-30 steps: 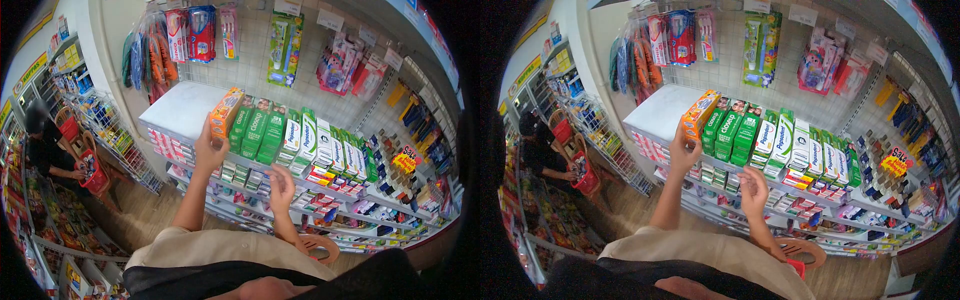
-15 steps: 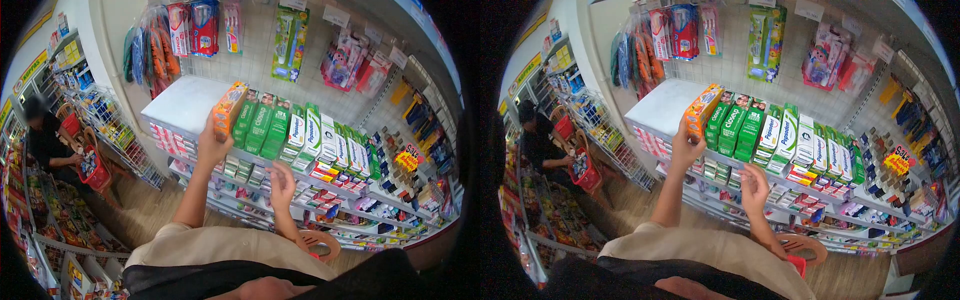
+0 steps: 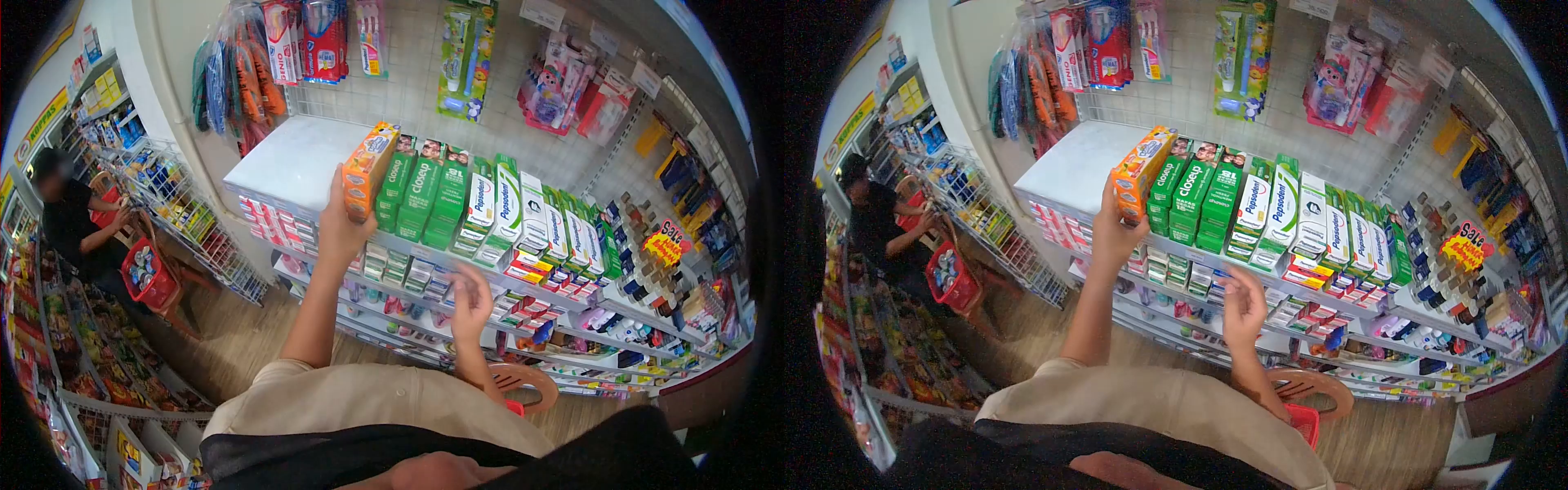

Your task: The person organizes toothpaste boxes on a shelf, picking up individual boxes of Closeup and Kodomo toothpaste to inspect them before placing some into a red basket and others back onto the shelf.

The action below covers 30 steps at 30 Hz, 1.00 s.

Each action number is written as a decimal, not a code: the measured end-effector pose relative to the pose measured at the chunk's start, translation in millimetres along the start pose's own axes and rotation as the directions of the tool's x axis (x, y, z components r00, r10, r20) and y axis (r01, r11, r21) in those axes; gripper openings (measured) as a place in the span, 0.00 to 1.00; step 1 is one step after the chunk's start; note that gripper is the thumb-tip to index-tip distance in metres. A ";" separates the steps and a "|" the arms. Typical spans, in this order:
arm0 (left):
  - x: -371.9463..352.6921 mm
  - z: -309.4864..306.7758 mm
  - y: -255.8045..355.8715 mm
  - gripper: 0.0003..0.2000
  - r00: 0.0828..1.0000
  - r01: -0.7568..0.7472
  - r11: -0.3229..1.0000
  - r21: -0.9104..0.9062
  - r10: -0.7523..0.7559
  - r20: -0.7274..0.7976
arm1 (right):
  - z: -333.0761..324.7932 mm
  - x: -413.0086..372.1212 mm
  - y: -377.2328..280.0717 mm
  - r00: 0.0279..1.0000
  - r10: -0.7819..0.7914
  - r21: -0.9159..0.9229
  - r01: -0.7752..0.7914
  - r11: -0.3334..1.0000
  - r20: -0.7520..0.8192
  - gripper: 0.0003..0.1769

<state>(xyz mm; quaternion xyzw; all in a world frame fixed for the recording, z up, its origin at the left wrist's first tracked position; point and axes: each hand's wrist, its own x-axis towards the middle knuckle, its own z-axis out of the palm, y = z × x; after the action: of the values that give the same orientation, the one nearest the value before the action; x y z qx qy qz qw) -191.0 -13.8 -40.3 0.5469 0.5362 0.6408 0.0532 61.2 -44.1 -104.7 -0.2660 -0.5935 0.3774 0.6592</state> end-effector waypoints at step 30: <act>-5.1 -2.3 14.7 0.48 1.000 0.003 0.996 0.087 -0.003 -0.001 | -32.8 -46.0 27.7 0.975 0.216 -0.022 -0.217 0.976 -0.046 0.12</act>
<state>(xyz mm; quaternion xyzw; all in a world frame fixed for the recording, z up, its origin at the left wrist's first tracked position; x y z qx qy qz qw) -183.2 -24.8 -32.3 0.5477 0.5646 0.6168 0.0302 88.0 -62.4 -158.7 -0.3460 -0.5514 0.4333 0.6233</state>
